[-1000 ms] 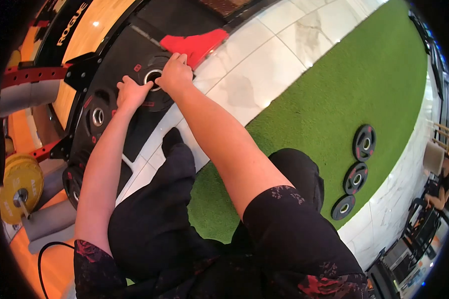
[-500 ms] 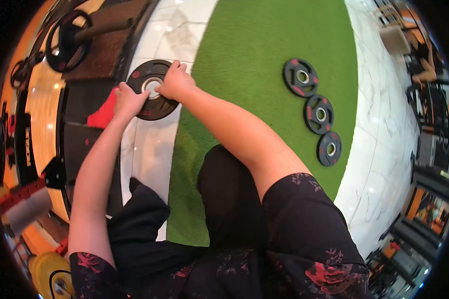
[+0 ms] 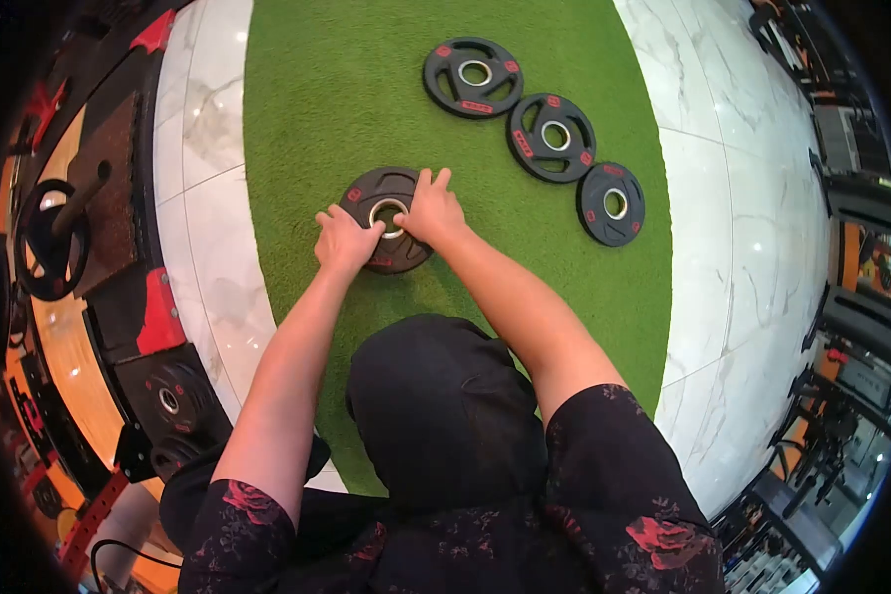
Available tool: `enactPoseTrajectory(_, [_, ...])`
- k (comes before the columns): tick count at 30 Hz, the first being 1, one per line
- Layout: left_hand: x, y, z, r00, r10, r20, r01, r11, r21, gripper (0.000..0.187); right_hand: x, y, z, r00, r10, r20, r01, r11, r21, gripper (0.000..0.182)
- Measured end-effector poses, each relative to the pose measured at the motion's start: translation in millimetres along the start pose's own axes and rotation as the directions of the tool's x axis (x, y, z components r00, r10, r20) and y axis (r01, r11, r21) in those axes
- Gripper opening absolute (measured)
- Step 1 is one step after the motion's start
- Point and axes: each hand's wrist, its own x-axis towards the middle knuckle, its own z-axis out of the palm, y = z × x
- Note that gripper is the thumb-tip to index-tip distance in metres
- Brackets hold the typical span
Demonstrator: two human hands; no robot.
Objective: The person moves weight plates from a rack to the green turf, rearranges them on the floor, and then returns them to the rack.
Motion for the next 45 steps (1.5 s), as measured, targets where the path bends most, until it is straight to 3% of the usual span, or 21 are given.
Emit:
enactPoseTrajectory(6, [-15.2, 17.8, 24.3, 0.999, 0.032, 0.044, -0.034, 0.997, 0.062, 0.088, -16.3, 32.4, 9.5, 0.997, 0.053, -0.059, -0.054, 0.999, -0.009, 0.087])
enactPoseTrajectory(12, [-33.3, 55.1, 47.5, 0.993, 0.113, 0.019, -0.113, 0.993, -0.031, 0.083, -32.4, 78.4, 2.8, 0.978, 0.091, -0.187, -0.091, 0.996, 0.010, 0.090])
enactPoseTrajectory(16, [-52.5, 71.5, 74.4, 0.979, 0.163, 0.122, -0.157, 0.986, -0.060, 0.083, -56.8, 117.1, 5.9, 0.957, 0.176, -0.231, -0.184, 0.983, -0.014, 0.091])
enactPoseTrajectory(18, [-60.0, 72.0, 88.1, 0.950, 0.308, 0.051, -0.304, 0.950, -0.066, 0.086, -65.9, 132.7, 11.0, 0.943, 0.221, -0.250, -0.227, 0.974, 0.003, 0.092])
enactPoseTrajectory(20, [-63.7, 67.1, 95.3, 0.945, 0.318, 0.071, -0.311, 0.945, -0.101, 0.086, -71.9, 148.1, 17.4, 0.932, 0.251, -0.262, -0.254, 0.967, 0.020, 0.098])
enactPoseTrajectory(22, [-65.6, 49.8, 106.2, 0.887, 0.461, 0.025, -0.439, 0.858, -0.267, 0.099, -83.2, 152.7, 7.3, 0.947, 0.162, -0.279, -0.190, 0.979, -0.075, 0.107])
enactPoseTrajectory(23, [-71.7, 36.7, 106.9, 0.884, 0.467, 0.031, -0.444, 0.858, -0.256, 0.099, -92.2, 151.4, 2.2, 0.961, 0.147, -0.232, -0.171, 0.982, -0.083, 0.115])
enactPoseTrajectory(24, [-79.7, 21.2, 104.1, 0.795, 0.606, -0.016, -0.598, 0.779, -0.187, 0.105, -104.5, 150.1, 2.2, 0.960, 0.154, -0.234, -0.175, 0.982, -0.072, 0.115])
enactPoseTrajectory(25, [-83.9, 9.0, 102.1, 0.680, 0.731, -0.050, -0.731, 0.673, -0.111, 0.111, -121.0, 148.1, 4.8, 0.975, -0.043, -0.218, 0.004, 0.984, -0.175, 0.116])
enactPoseTrajectory(26, [-82.4, 3.0, 103.2, 0.674, 0.738, -0.047, -0.738, 0.667, -0.105, 0.111, -133.2, 147.2, 6.5, 0.954, -0.236, -0.185, 0.181, 0.944, -0.276, 0.116])
enactPoseTrajectory(27, [-78.9, -3.1, 110.3, 0.655, 0.754, -0.049, -0.756, 0.653, -0.056, 0.113, -136.8, 152.8, 15.7, 0.967, -0.237, -0.093, 0.214, 0.954, -0.209, 0.120])
enactPoseTrajectory(33, [-57.6, -2.4, 128.6, 0.562, 0.823, -0.084, -0.827, 0.562, -0.026, 0.107, -127.2, 175.4, 40.1, 0.948, -0.260, -0.186, 0.215, 0.949, -0.231, 0.118])
enactPoseTrajectory(35, [-49.8, 16.8, 131.8, 0.525, 0.839, -0.142, -0.846, 0.533, 0.018, 0.107, -116.3, 184.1, 34.6, 0.941, -0.268, -0.205, 0.217, 0.947, -0.237, 0.117])
enactPoseTrajectory(45, [11.2, 115.3, 135.9, 0.410, 0.904, -0.121, -0.898, 0.424, 0.122, 0.104, -55.5, 226.4, -18.1, 0.950, -0.174, -0.258, 0.077, 0.934, -0.349, 0.116])
